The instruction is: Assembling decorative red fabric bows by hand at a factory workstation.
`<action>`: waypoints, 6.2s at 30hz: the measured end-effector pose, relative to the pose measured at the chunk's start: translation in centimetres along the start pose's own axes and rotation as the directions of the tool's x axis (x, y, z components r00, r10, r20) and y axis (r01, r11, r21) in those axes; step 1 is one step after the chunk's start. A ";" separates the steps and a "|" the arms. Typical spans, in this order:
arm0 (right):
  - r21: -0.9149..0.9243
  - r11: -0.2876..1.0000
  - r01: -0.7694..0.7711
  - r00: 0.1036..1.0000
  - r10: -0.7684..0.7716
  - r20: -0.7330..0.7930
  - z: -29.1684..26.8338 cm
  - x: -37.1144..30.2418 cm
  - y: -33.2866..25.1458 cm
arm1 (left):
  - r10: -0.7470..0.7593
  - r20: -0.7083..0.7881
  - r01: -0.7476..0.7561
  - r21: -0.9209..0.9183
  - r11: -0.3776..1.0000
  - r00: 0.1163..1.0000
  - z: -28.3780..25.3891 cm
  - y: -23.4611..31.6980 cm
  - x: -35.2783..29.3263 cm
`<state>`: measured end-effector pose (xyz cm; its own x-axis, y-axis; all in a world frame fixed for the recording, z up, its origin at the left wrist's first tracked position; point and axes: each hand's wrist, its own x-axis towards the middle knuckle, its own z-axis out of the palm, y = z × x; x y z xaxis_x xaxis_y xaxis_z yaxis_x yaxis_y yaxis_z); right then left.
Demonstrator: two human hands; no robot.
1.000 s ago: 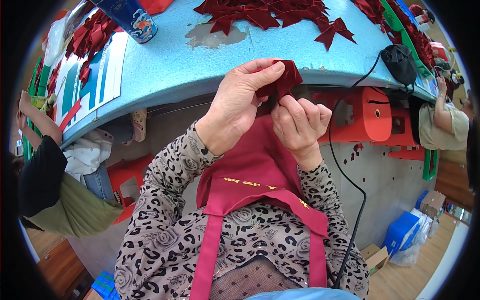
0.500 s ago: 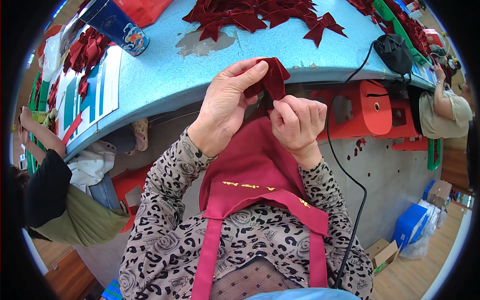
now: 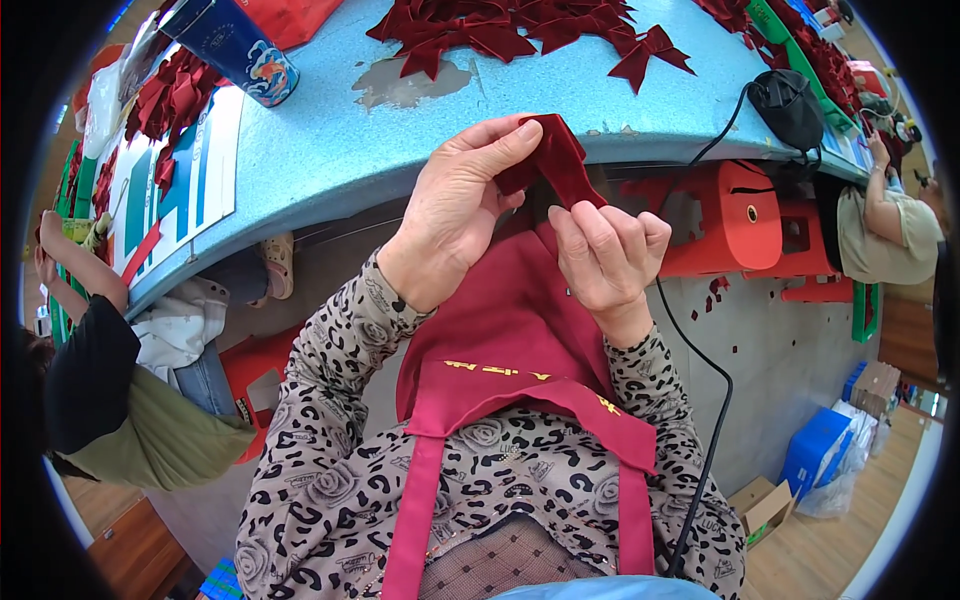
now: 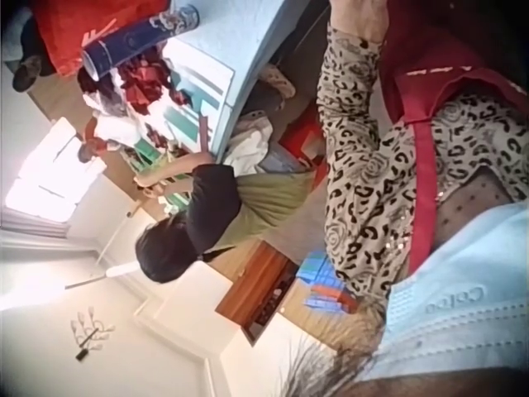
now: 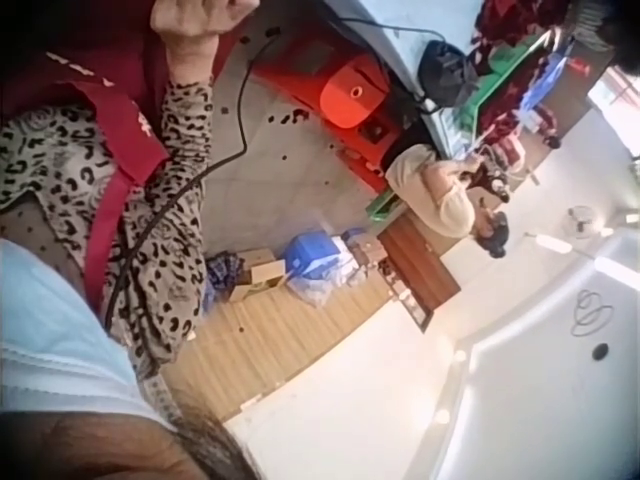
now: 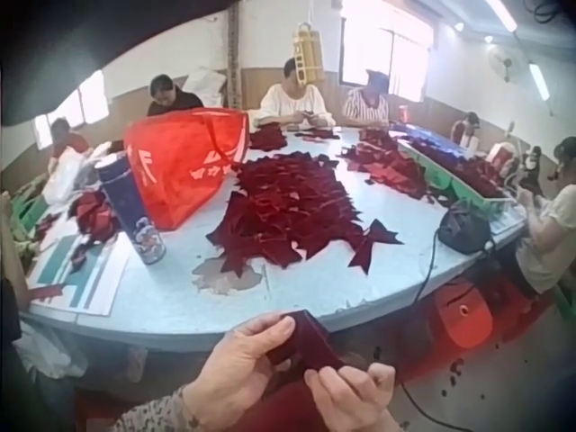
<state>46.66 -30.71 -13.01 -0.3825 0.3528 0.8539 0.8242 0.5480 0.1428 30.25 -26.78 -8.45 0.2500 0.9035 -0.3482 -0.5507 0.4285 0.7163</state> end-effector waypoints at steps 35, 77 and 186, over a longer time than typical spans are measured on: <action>0.082 0.992 -0.095 0.994 0.099 -0.044 0.2 -0.2 0.0 | 0.025 0.018 -0.025 0.023 0.999 1.000 1.2 -0.7 -0.3; 0.334 0.931 -0.150 0.982 0.180 -0.062 -0.2 -2.3 3.0 | -0.062 0.115 0.056 0.051 0.997 0.991 2.7 0.0 0.7; 0.597 0.462 -0.656 0.662 -0.029 0.749 1.9 -19.4 13.9 | -0.416 0.812 -0.412 0.572 0.710 0.410 -3.4 -18.1 10.9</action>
<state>64.73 -28.50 -28.58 -0.5901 0.7856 0.1860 0.3825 0.4749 -0.7926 40.22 -24.76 -27.30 0.9780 0.2024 0.0501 -0.0386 -0.0608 0.9974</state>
